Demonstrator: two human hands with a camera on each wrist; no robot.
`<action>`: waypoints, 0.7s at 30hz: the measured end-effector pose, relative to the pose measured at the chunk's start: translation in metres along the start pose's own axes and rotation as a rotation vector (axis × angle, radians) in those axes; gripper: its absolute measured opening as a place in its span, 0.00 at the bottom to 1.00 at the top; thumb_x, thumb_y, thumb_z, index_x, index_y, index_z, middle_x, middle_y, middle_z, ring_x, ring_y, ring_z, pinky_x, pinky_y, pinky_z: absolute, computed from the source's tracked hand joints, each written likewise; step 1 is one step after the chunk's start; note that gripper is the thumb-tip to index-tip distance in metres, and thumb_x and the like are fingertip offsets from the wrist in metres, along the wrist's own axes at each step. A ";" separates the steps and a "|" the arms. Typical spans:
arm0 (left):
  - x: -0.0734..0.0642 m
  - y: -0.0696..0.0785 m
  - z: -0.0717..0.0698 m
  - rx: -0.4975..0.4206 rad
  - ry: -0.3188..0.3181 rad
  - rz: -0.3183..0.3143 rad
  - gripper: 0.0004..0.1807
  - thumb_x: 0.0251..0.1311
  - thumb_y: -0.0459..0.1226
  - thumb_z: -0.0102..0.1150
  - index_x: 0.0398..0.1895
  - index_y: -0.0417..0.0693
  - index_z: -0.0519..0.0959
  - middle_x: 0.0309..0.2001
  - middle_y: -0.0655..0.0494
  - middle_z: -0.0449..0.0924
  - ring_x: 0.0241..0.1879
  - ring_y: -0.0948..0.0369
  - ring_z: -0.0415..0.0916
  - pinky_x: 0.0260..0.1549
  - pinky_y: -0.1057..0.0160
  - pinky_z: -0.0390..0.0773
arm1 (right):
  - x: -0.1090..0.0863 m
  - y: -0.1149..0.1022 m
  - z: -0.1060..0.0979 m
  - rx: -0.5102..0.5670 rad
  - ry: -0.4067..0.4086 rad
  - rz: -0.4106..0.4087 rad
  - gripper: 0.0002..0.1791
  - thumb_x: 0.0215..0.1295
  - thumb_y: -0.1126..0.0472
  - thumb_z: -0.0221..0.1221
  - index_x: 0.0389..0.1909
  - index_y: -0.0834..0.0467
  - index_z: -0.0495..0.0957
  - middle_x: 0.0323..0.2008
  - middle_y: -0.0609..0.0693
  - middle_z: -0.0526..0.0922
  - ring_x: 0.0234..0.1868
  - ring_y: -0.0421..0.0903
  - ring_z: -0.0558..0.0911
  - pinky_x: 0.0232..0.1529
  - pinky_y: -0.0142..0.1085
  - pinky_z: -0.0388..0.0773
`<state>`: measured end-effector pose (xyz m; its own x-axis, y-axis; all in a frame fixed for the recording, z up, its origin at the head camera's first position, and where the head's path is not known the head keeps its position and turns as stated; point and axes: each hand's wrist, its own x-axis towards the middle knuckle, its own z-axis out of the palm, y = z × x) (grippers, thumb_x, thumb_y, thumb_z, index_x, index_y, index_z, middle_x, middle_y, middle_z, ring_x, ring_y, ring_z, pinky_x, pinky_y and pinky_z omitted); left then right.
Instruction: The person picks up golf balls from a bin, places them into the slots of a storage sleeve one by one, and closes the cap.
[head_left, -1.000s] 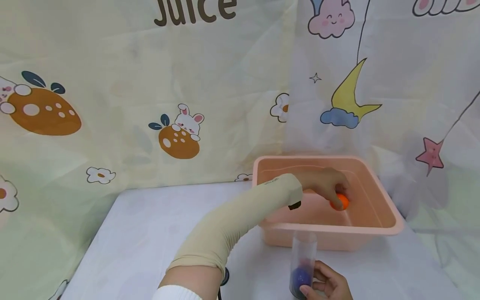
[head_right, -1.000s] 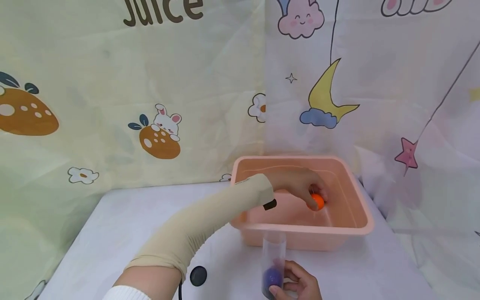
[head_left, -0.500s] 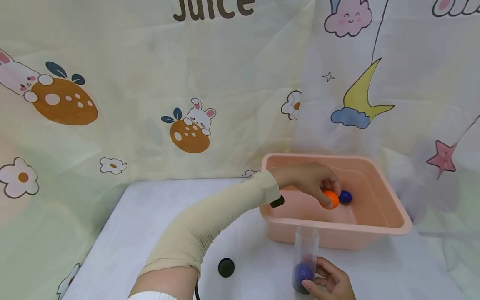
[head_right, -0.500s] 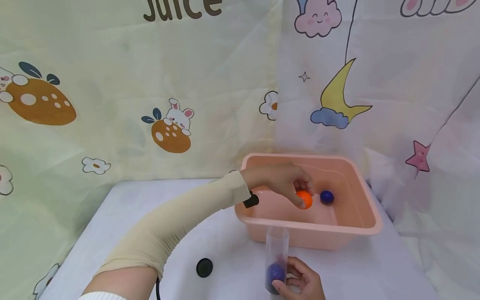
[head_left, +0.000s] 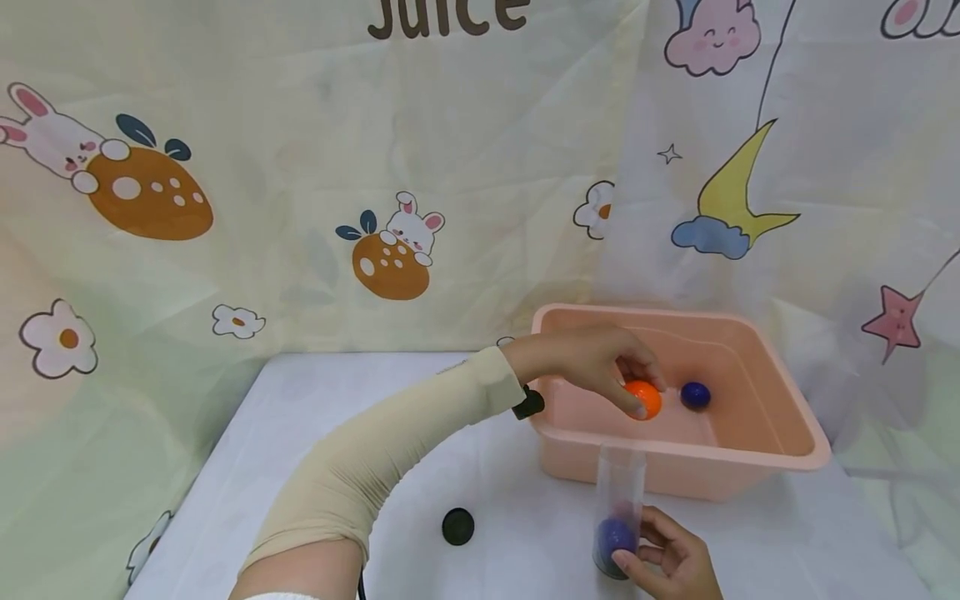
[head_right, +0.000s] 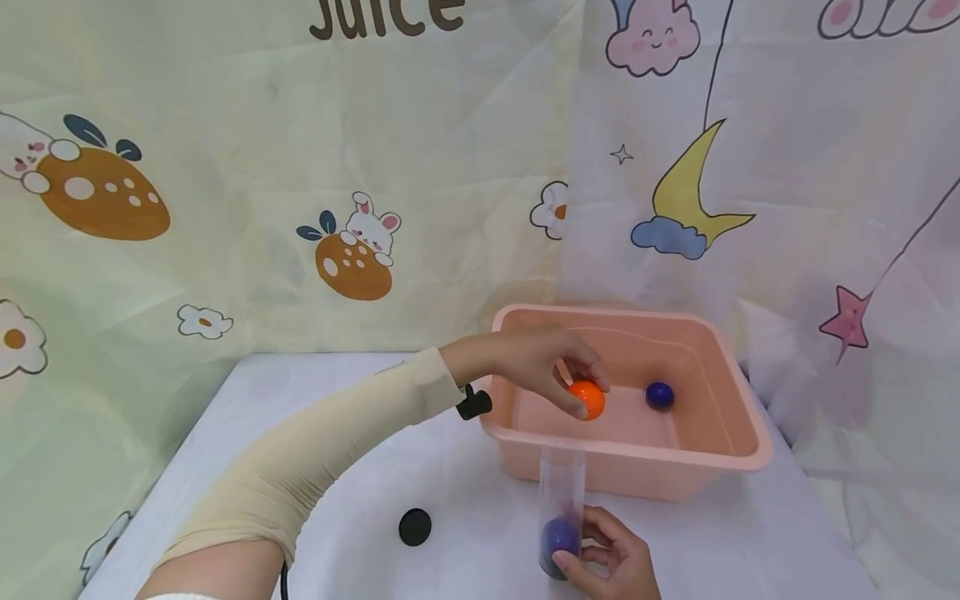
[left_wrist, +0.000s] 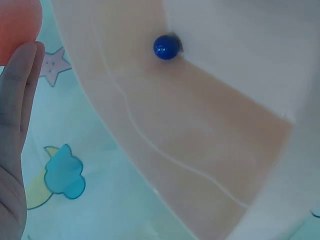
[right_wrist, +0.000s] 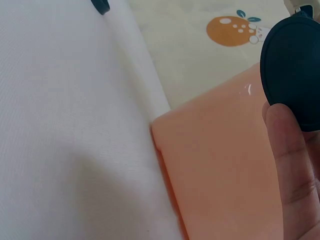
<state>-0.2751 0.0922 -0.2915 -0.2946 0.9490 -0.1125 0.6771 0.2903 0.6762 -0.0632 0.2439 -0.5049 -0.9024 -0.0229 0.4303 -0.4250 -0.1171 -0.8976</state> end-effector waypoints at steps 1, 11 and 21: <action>-0.003 0.001 -0.001 0.001 0.003 0.000 0.22 0.65 0.38 0.78 0.60 0.44 0.87 0.51 0.64 0.88 0.49 0.74 0.82 0.55 0.76 0.79 | 0.000 -0.001 0.000 -0.001 0.005 0.005 0.39 0.52 0.93 0.59 0.57 0.54 0.87 0.52 0.44 0.91 0.45 0.38 0.90 0.36 0.33 0.89; -0.026 0.003 0.007 -0.065 -0.003 0.100 0.19 0.62 0.34 0.79 0.55 0.41 0.89 0.45 0.60 0.90 0.45 0.73 0.85 0.51 0.72 0.84 | 0.000 -0.011 0.000 -0.035 0.097 0.103 0.35 0.54 0.92 0.61 0.52 0.53 0.89 0.48 0.45 0.91 0.43 0.38 0.90 0.37 0.33 0.89; -0.032 0.004 0.015 -0.087 -0.081 0.070 0.21 0.64 0.35 0.78 0.60 0.42 0.88 0.48 0.63 0.90 0.49 0.74 0.84 0.57 0.73 0.80 | 0.004 -0.017 0.001 -0.085 0.094 0.121 0.33 0.56 0.90 0.62 0.51 0.54 0.89 0.46 0.44 0.91 0.43 0.37 0.90 0.37 0.32 0.89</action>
<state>-0.2525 0.0644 -0.2965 -0.1914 0.9743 -0.1189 0.6318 0.2150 0.7447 -0.0592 0.2452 -0.4875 -0.9481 0.0618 0.3118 -0.3142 -0.0342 -0.9487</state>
